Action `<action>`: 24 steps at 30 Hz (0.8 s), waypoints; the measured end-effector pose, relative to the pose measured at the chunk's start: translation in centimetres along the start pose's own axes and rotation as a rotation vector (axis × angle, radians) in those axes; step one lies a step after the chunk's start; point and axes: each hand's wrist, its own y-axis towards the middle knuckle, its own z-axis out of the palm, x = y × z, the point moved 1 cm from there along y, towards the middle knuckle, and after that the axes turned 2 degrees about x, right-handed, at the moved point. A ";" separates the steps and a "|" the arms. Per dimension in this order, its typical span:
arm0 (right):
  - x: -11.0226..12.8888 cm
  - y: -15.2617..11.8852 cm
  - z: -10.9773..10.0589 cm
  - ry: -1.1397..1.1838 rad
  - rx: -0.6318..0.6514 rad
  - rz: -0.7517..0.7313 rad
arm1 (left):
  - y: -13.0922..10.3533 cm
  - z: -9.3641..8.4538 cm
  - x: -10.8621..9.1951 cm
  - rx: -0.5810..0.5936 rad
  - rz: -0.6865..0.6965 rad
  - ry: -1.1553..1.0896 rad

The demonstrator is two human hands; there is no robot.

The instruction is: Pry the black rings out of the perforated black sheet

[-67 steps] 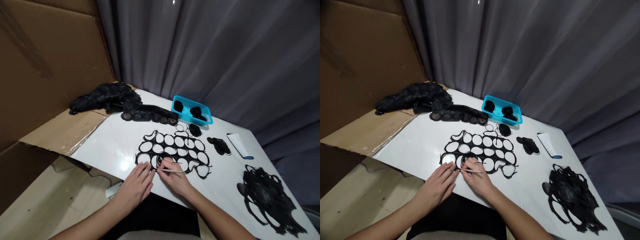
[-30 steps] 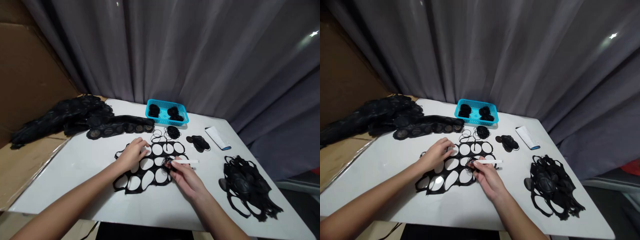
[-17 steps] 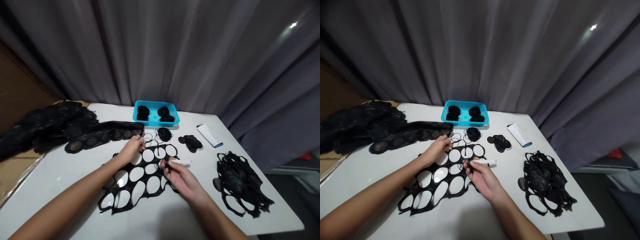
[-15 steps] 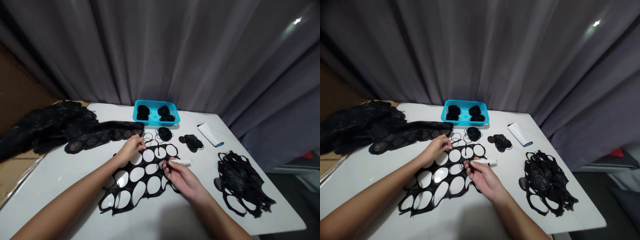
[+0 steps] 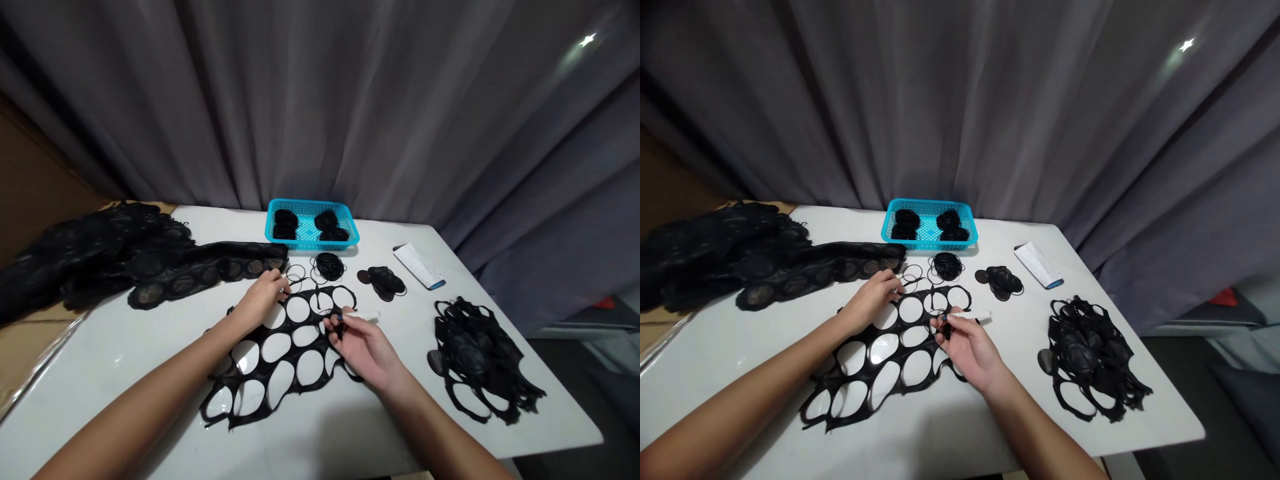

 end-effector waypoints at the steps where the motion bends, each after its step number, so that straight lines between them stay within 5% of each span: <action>1: -0.1 0.0 -0.2 0.006 -0.001 -0.001 | 0.1 0.0 0.1 -0.001 0.007 -0.001; 6: -0.2 -0.3 -0.8 -0.029 -0.003 -0.008 | 0.6 -0.6 0.1 -0.047 -0.028 -0.086; 10: 0.0 -0.9 -0.5 -0.090 0.034 -0.028 | -0.5 -0.6 -3.0 -0.171 -0.075 -0.193; 16: -0.4 -1.3 -0.4 -0.032 0.075 -0.029 | -3.5 1.5 -8.9 0.037 0.030 -0.333; 24: -0.1 -1.7 0.0 0.040 0.102 -0.030 | -4.7 2.2 -9.2 0.119 0.265 -0.197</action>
